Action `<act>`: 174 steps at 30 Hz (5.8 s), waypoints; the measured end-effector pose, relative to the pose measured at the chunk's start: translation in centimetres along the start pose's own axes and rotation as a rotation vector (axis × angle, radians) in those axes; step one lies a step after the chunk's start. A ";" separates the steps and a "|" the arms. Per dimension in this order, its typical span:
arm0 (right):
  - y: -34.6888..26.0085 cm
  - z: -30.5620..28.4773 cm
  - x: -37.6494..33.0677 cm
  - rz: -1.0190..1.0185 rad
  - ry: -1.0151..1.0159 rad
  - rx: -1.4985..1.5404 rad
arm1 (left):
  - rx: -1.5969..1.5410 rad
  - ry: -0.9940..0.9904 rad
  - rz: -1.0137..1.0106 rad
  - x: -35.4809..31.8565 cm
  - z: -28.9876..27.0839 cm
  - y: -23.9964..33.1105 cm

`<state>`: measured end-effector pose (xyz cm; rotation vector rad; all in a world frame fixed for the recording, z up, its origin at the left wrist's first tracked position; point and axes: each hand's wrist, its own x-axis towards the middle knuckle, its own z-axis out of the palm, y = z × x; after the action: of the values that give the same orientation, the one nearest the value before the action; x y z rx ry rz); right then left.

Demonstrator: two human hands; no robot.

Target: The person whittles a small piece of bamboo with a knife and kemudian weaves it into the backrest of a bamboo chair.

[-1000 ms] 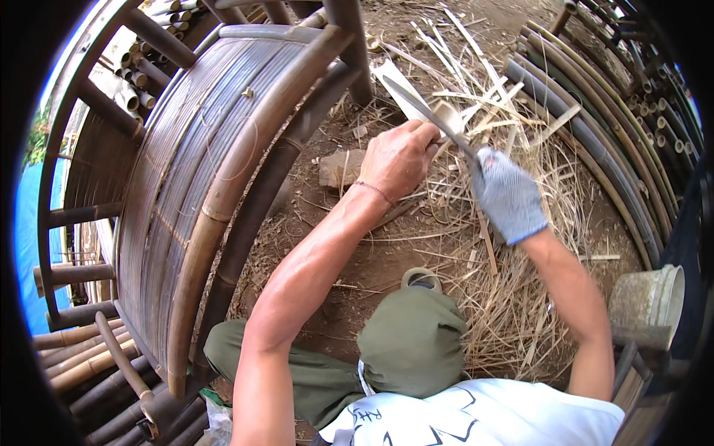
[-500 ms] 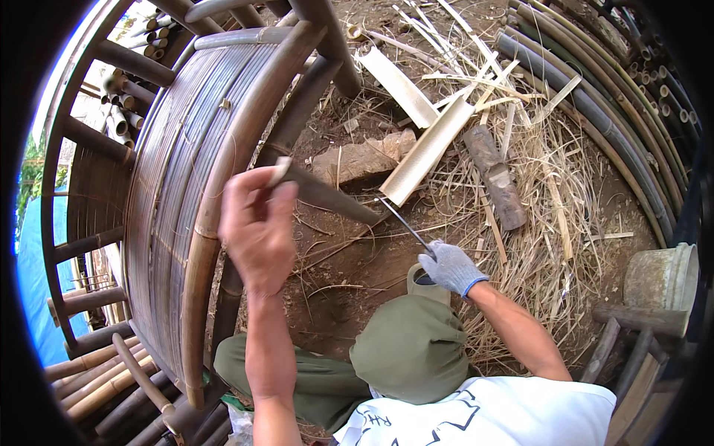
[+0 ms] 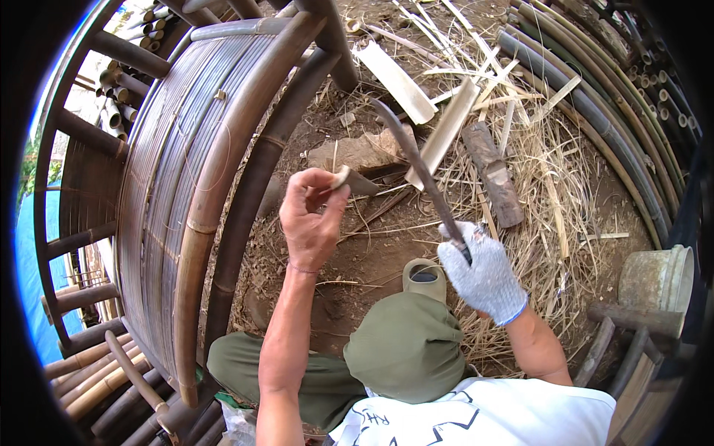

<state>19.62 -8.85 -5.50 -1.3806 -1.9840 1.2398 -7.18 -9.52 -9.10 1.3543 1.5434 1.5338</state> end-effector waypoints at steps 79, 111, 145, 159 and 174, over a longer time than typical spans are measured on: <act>3.7 11.4 5.3 -0.338 -0.311 -0.213 | 0.199 0.070 -0.648 -12.3 -2.0 -0.7; 6.8 7.6 14.1 -0.118 0.030 -0.266 | -0.271 -0.025 -0.914 -15.0 -1.4 4.0; 1.2 11.8 6.4 -0.537 -0.274 -0.332 | 0.067 0.097 -0.708 -13.2 -4.2 2.6; 1.9 9.9 7.2 -0.496 -0.186 -0.142 | -0.421 0.116 -0.827 -12.5 -3.7 3.9; 5.1 6.6 12.7 -0.284 0.052 -0.207 | -0.128 0.039 -0.852 -15.7 -3.3 5.2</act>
<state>12.06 0.24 -14.96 -1.1548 -2.2286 0.8845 -3.75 -25.91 -7.52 0.4636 1.6881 1.0769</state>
